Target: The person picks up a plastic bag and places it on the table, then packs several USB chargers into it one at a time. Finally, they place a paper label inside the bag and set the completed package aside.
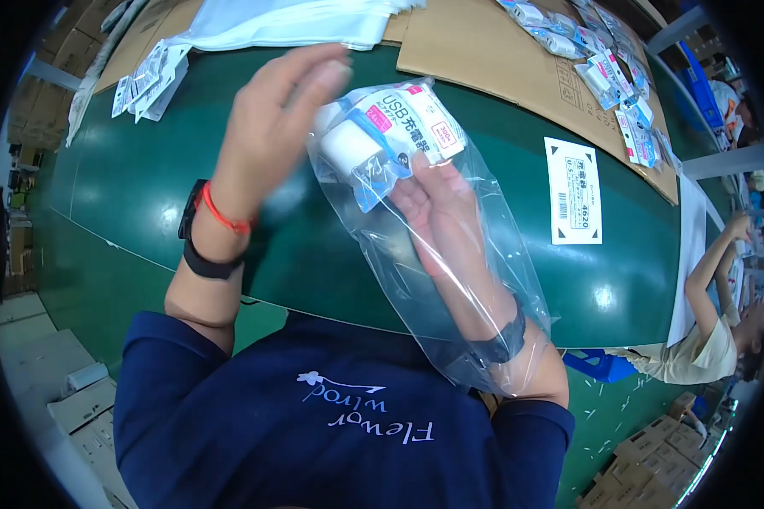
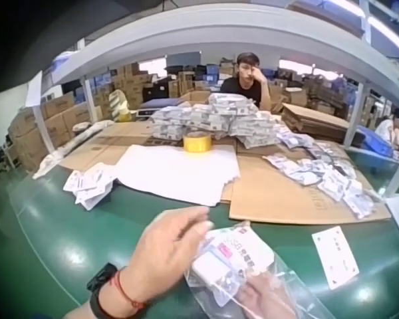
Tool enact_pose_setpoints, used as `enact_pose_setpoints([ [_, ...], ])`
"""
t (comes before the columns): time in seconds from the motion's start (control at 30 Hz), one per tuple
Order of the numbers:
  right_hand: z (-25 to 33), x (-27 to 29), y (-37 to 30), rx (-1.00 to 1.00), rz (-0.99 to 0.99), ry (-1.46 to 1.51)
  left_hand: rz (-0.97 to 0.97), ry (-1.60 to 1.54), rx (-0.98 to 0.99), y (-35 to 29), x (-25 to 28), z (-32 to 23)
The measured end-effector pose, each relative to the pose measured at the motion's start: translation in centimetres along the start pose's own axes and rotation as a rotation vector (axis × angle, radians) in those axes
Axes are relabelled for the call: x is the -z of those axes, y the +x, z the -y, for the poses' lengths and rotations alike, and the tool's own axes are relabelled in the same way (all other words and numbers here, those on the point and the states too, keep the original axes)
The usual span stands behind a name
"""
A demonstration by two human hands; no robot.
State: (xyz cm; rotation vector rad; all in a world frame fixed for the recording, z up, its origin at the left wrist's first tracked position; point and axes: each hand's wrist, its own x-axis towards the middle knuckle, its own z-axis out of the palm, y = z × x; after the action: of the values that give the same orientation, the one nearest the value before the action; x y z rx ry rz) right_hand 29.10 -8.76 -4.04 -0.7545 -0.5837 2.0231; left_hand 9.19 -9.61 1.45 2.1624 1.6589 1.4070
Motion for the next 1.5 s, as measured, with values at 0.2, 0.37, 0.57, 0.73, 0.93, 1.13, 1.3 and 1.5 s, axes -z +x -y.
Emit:
enact_pose_setpoints([
  [0.2,-0.6,-0.2,0.7,-0.001,0.027,0.075,0.185,-0.190,0.397,-1.8,0.5,3.3],
  [0.37,-0.6,-1.1,0.3,0.038,-0.034,0.046,0.226,-0.313,0.356,-1.2,0.6,2.7],
  [0.57,1.9,0.6,0.2,-0.094,0.034,-0.306,0.271,-0.309,0.438,-0.7,0.3,3.5],
  [0.73,2.6,0.5,-0.6,0.005,-0.032,-0.435,0.183,-0.436,0.427,0.0,-1.5,3.5],
  [0.93,2.1,-0.4,-0.1,0.125,-0.064,-0.327,0.518,-0.613,0.664,1.3,-1.8,1.5],
  [1.13,3.1,0.1,1.8,0.066,0.024,-0.419,0.509,-0.644,0.556,2.9,-1.9,1.3],
  [1.3,2.4,1.7,2.3,0.034,0.034,-0.530,0.258,-0.153,0.268,1.4,-4.6,1.6],
  [1.5,3.1,1.3,1.6,-0.117,0.142,-0.572,0.403,0.315,-0.165,0.3,-5.4,-1.3],
])
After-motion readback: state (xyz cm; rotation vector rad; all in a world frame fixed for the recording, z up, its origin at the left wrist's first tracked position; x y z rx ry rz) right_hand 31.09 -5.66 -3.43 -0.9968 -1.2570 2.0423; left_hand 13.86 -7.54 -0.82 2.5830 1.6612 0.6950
